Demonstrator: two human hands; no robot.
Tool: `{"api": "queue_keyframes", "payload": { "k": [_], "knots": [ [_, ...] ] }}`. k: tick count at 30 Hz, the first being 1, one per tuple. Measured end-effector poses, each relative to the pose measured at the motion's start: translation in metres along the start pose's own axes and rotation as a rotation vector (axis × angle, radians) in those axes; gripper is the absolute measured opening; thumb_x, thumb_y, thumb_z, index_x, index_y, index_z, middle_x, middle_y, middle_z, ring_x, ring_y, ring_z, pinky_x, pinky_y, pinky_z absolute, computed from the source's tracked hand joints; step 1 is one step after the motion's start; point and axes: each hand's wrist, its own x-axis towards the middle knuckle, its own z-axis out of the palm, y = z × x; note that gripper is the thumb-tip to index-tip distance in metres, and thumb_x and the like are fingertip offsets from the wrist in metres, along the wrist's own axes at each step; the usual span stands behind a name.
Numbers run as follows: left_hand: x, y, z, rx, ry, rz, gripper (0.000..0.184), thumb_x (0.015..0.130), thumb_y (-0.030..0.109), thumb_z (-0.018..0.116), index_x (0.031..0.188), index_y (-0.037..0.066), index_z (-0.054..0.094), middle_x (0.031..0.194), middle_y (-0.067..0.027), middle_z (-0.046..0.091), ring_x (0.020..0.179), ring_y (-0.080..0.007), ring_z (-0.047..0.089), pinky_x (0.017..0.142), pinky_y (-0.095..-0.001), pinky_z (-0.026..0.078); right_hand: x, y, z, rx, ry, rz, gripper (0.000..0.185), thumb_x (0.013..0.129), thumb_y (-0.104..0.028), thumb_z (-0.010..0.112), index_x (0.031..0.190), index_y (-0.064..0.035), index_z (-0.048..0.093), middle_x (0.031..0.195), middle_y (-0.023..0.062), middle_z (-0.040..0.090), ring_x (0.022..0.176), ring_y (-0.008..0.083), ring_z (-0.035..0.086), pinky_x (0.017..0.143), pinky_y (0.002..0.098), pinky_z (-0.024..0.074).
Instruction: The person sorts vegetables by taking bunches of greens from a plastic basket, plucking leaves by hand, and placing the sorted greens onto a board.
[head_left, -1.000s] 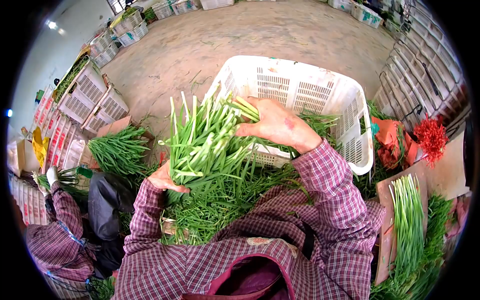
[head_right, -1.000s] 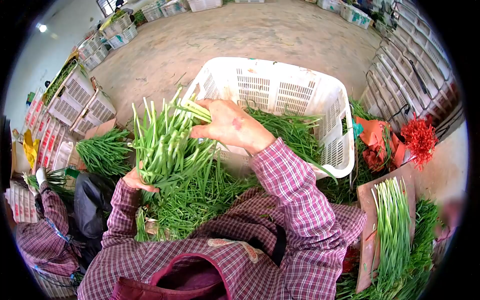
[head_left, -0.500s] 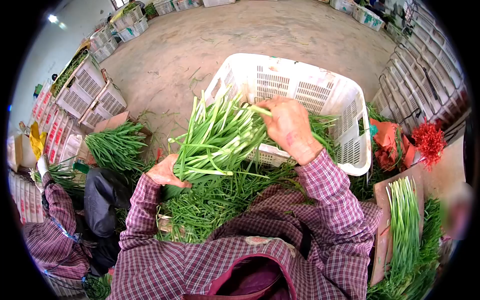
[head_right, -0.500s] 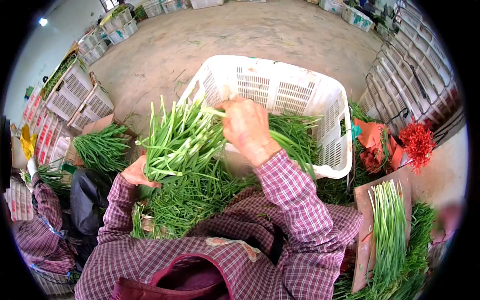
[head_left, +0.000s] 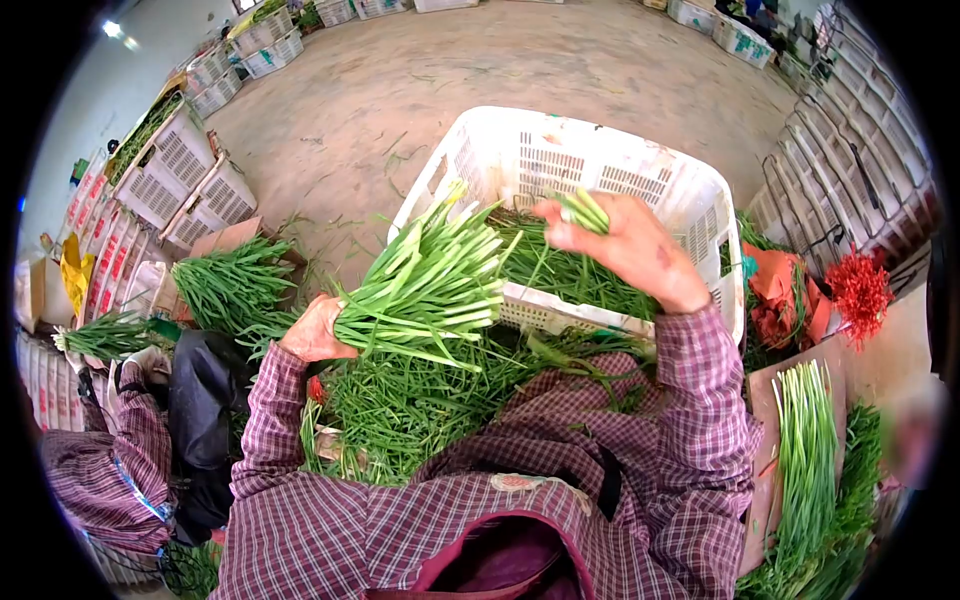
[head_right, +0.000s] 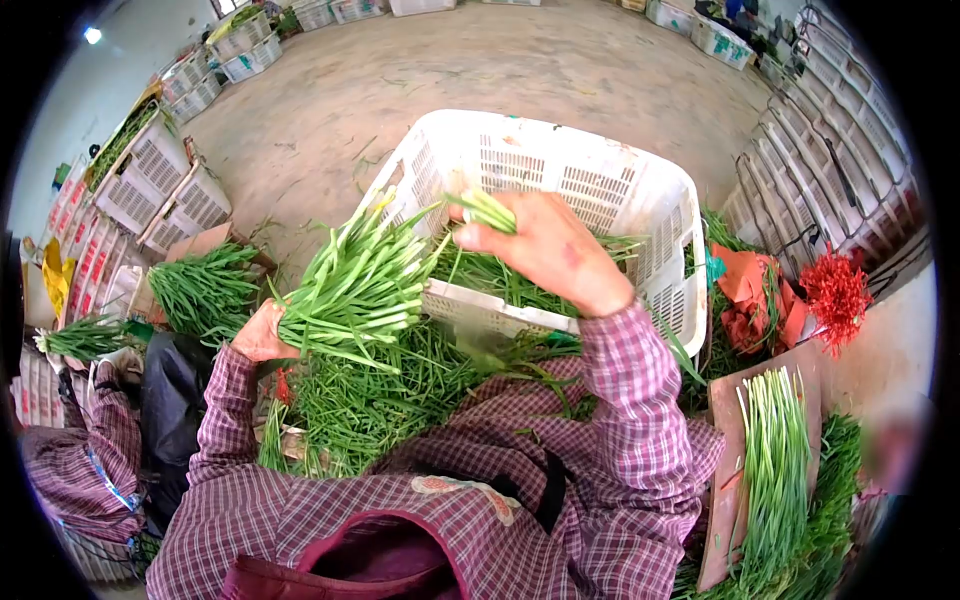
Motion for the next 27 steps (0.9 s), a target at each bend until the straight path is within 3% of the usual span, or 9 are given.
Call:
{"api": "queue_keyframes", "payload": {
  "k": [4,7,10,11,15,20,22,25,27],
  "knots": [
    [0.016,0.036,-0.012,-0.061,-0.031,0.012,0.063,0.057,0.009,0.077,0.118,0.010,0.058,0.101,-0.0106,0.066,0.084,-0.0336,0.064,0.076,-0.0381,0.050,0.027,0.018,0.023,0.027,0.100,0.003,0.037,0.083,-0.035,0.066,0.110,-0.0104,0.067,0.078,0.0068,0.066,0.070,0.0151,0.060,0.069,0.0317,0.0489],
    [0.019,0.041,-0.011,0.002,-0.039,0.064,0.061,0.057,0.008,0.077,0.115,0.011,0.059,0.097,-0.0110,0.067,0.085,-0.0325,0.065,0.072,-0.0385,0.052,0.031,0.016,0.031,0.300,-0.029,-0.036,0.033,0.081,-0.026,0.069,0.109,-0.0091,0.067,0.091,0.0068,0.068,0.082,0.0146,0.063,0.080,0.0293,0.0489],
    [0.021,0.040,-0.008,0.029,-0.053,0.029,0.060,0.057,0.010,0.077,0.114,0.011,0.058,0.089,-0.0109,0.067,0.081,-0.0335,0.064,0.070,-0.0385,0.052,0.032,0.017,0.040,0.323,-0.168,-0.007,0.032,0.079,-0.024,0.070,0.107,-0.0093,0.067,0.089,0.0062,0.069,0.080,0.0144,0.063,0.080,0.0278,0.0494],
    [0.024,0.042,-0.007,0.045,-0.041,0.039,0.061,0.057,0.014,0.078,0.114,0.012,0.058,0.083,-0.0110,0.067,0.077,-0.0348,0.064,0.067,-0.0390,0.051,0.031,0.015,0.045,0.263,-0.139,-0.016,0.026,0.082,-0.024,0.069,0.102,-0.0076,0.068,0.077,0.0022,0.065,0.069,0.0098,0.057,0.068,0.0274,0.0475],
    [0.026,0.043,-0.007,0.076,-0.026,0.054,0.058,0.060,0.018,0.078,0.114,0.012,0.058,0.080,-0.0119,0.066,0.073,-0.0360,0.062,0.063,-0.0400,0.051,0.024,0.005,0.044,-0.004,-0.012,-0.053,0.020,0.083,-0.025,0.068,0.083,-0.0046,0.071,0.053,0.0019,0.052,0.047,0.0122,0.045,0.050,0.0319,0.0390],
    [0.023,0.033,-0.002,0.162,0.029,0.054,0.059,0.061,0.023,0.078,0.115,0.013,0.057,0.077,-0.0118,0.065,0.068,-0.0344,0.063,0.060,-0.0402,0.049,0.019,0.018,0.037,-0.140,0.091,0.023,0.025,0.086,-0.030,0.064,0.082,-0.0067,0.071,0.060,0.0042,0.061,0.048,0.0125,0.052,0.051,0.0301,0.0462],
    [0.022,0.034,-0.004,0.219,0.061,0.050,0.061,0.061,0.024,0.079,0.117,0.014,0.057,0.077,-0.0121,0.065,0.067,-0.0335,0.063,0.058,-0.0402,0.049,0.013,0.038,0.026,-0.176,0.385,-0.057,0.023,0.089,-0.030,0.061,0.085,-0.0096,0.072,0.061,0.0047,0.063,0.054,0.0113,0.058,0.055,0.0288,0.0509],
    [0.015,0.039,-0.012,0.374,0.181,-0.002,0.070,0.059,0.024,0.079,0.124,0.017,0.054,0.072,-0.0126,0.064,0.063,-0.0305,0.063,0.057,-0.0399,0.049,-0.009,0.061,-0.006,-0.161,0.370,0.105,0.026,0.089,-0.034,0.060,0.088,-0.0102,0.072,0.067,0.0053,0.065,0.059,0.0121,0.061,0.061,0.0300,0.0535],
    [0.013,0.036,-0.014,0.425,0.215,-0.017,0.071,0.057,0.022,0.079,0.123,0.018,0.055,0.072,-0.0124,0.064,0.063,-0.0310,0.063,0.057,-0.0399,0.049,-0.019,0.070,-0.010,-0.186,0.126,0.219,0.032,0.087,-0.040,0.061,0.089,-0.0089,0.071,0.068,0.0078,0.065,0.062,0.0156,0.061,0.064,0.0336,0.0528]
  ]
}}
